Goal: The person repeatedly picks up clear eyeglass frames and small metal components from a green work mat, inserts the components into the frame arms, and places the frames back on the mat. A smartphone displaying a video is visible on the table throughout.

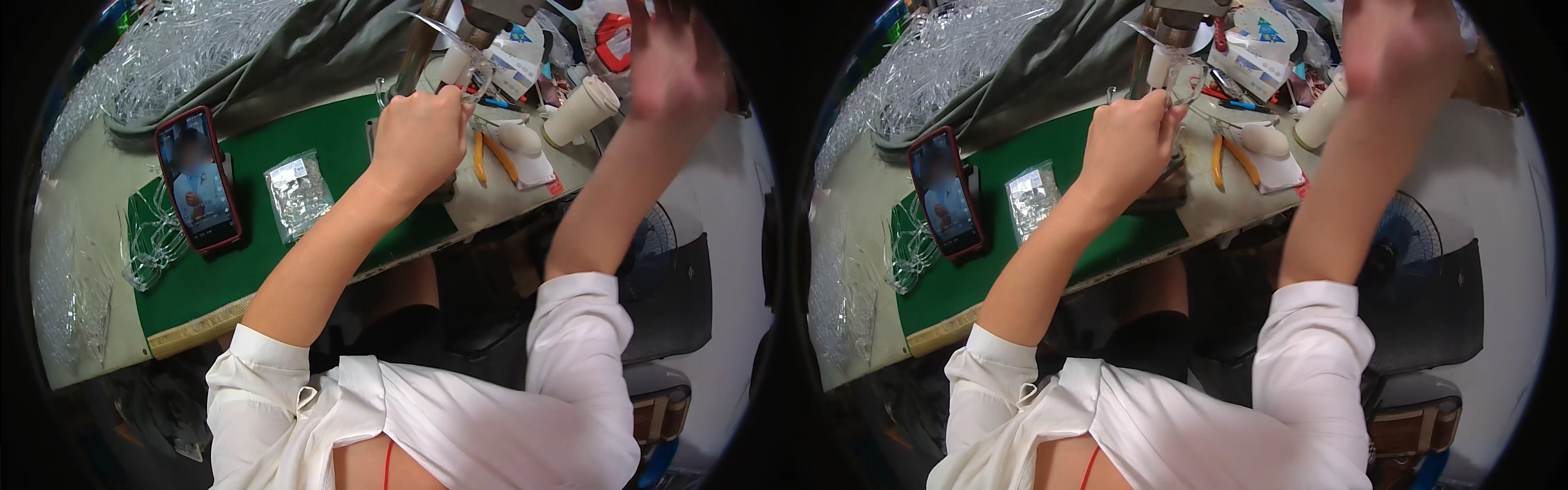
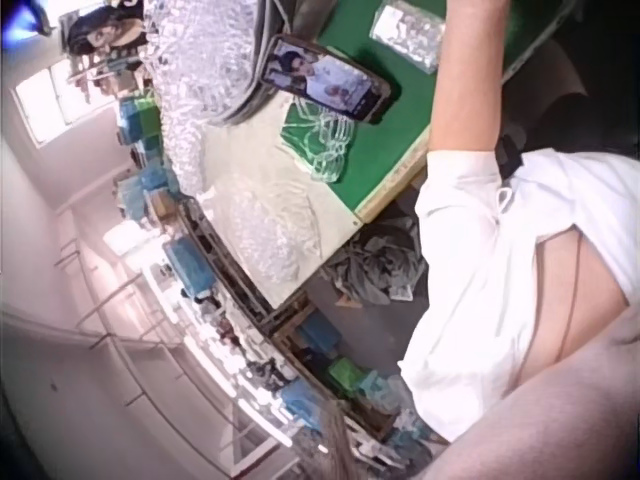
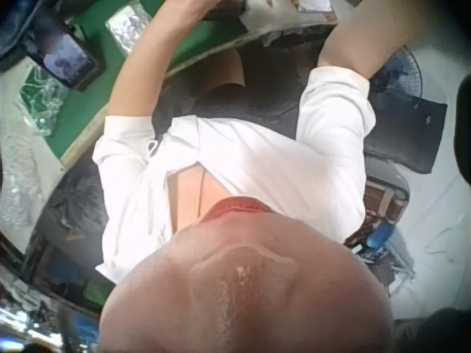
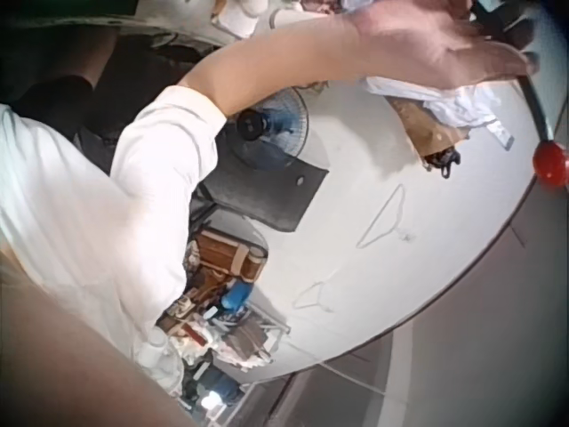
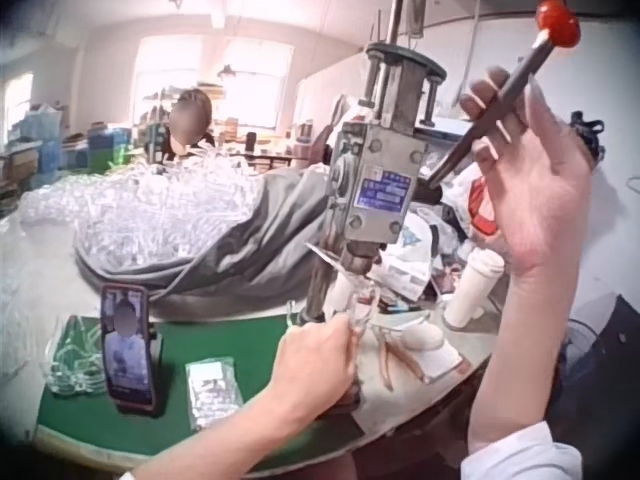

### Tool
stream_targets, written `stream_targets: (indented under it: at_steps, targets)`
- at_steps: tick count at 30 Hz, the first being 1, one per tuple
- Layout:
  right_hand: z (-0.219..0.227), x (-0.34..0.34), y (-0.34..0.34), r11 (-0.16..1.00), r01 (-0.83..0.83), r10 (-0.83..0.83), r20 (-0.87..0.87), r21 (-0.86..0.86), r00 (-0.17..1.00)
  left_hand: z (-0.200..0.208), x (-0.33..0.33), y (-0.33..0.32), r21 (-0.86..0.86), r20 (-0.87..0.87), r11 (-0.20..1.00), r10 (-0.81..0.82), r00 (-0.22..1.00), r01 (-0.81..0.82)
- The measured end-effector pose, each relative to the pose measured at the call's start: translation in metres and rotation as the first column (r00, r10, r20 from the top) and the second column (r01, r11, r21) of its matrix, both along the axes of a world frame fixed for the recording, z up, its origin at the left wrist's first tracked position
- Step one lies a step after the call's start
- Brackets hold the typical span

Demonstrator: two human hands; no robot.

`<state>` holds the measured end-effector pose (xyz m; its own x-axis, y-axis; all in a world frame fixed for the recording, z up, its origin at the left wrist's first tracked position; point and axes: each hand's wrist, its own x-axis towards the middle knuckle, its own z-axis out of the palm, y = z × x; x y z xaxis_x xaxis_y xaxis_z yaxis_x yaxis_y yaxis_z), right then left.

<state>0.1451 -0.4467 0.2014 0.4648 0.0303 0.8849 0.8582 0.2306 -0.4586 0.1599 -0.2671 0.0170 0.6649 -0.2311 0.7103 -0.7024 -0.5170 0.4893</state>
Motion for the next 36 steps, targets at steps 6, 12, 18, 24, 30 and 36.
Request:
stream_targets:
  at_steps: [6,12,18,24,30,36]
  targets:
    - [-0.052,-0.004,0.007,0.991,0.079,-0.103,0.229,0.111,0.968,-0.006,0.0,-0.006,-0.028,0.031,1.0,0.005,1.0,-0.004]
    - [-0.052,0.001,-0.013,0.668,0.742,-0.724,0.182,-0.06,0.666,-0.005,-0.014,0.043,-0.007,0.055,0.999,-0.043,0.998,0.043]
    - [-0.227,-0.04,0.037,0.819,0.573,-0.567,-0.205,-0.035,0.797,-0.031,-0.142,0.256,-0.712,-0.303,0.688,-0.481,0.823,0.14]
    - [-0.275,-0.068,0.064,0.829,0.503,-0.558,-0.394,-0.243,0.73,-0.031,-0.303,0.46,-0.623,-0.551,0.621,0.084,0.83,-0.476]
    - [-0.255,-0.06,0.101,0.84,0.456,-0.529,-0.26,-0.293,0.808,-0.055,-0.294,0.518,-0.634,-0.607,0.527,0.115,0.786,-0.566]
    - [-0.261,-0.073,0.115,0.834,0.401,-0.515,-0.273,-0.379,0.813,-0.058,-0.238,0.52,-0.351,-0.892,0.48,0.09,0.443,-0.804]
